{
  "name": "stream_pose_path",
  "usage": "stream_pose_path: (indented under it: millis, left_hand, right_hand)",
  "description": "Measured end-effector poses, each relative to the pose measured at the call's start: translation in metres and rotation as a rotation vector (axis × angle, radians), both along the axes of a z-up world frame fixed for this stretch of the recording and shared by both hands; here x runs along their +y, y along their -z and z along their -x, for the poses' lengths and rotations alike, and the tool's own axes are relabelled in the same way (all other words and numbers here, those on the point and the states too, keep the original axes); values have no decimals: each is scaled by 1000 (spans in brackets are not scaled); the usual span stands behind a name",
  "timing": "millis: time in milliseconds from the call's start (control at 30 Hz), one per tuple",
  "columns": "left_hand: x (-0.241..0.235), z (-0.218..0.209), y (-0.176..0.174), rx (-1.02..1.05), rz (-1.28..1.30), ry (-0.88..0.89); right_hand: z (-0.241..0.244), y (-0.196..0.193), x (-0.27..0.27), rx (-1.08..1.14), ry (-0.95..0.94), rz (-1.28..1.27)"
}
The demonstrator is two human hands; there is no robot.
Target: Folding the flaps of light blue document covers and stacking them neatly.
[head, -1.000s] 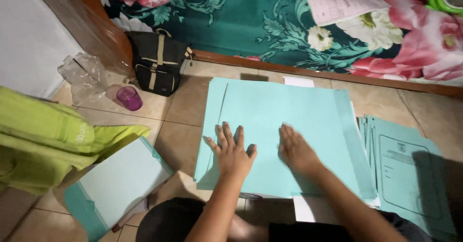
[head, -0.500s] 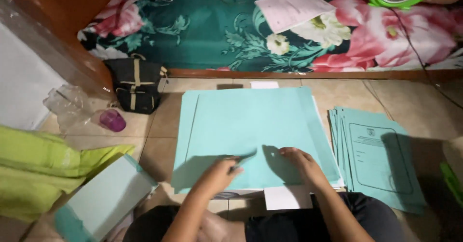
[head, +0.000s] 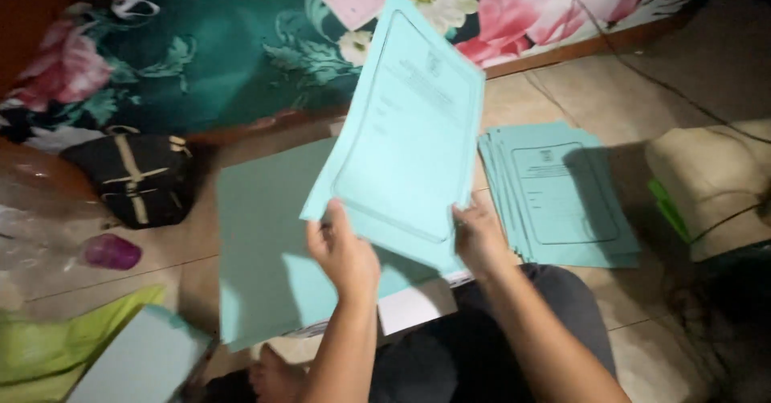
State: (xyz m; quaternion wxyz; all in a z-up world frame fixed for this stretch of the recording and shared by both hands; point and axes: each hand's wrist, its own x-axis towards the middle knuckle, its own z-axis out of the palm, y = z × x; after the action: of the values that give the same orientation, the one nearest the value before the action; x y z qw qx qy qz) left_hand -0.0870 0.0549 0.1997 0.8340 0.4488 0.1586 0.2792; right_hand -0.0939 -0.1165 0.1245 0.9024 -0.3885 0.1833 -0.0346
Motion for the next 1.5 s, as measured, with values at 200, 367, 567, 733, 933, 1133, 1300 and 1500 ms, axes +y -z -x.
stream_pose_path:
  millis: [200, 367, 567, 733, 933, 1133, 1300, 1500]
  left_hand:
    - [-110, -63, 93, 143, -514, 639]
    - [-156, -62, 121, 75, -1284, 620]
    - [-78, -64, 121, 196, -1803, 599]
    - [-48, -56, 140, -12, -1813, 616]
    - [-47, -54, 148, -63, -1745, 603]
    - [-43, -56, 161, 0, -1701, 661]
    - [-39, -55, 157, -38, -1647, 620]
    - [-38, -53, 155, -113, -1601, 531]
  right_hand:
    - [-3, 36, -210, 24, 349, 954]
    - [-18, 88, -306, 288, 106, 1449]
    - [-73, 244, -402, 623, -135, 1517]
    - [-74, 180, -295, 540, -104, 1824]
    - [-36, 15, -83, 0, -397, 1763]
    - [-31, 61, -48, 0, -348, 2196]
    - [-17, 72, -27, 88, -182, 2043]
    - [-17, 100, -28, 258, -157, 2191]
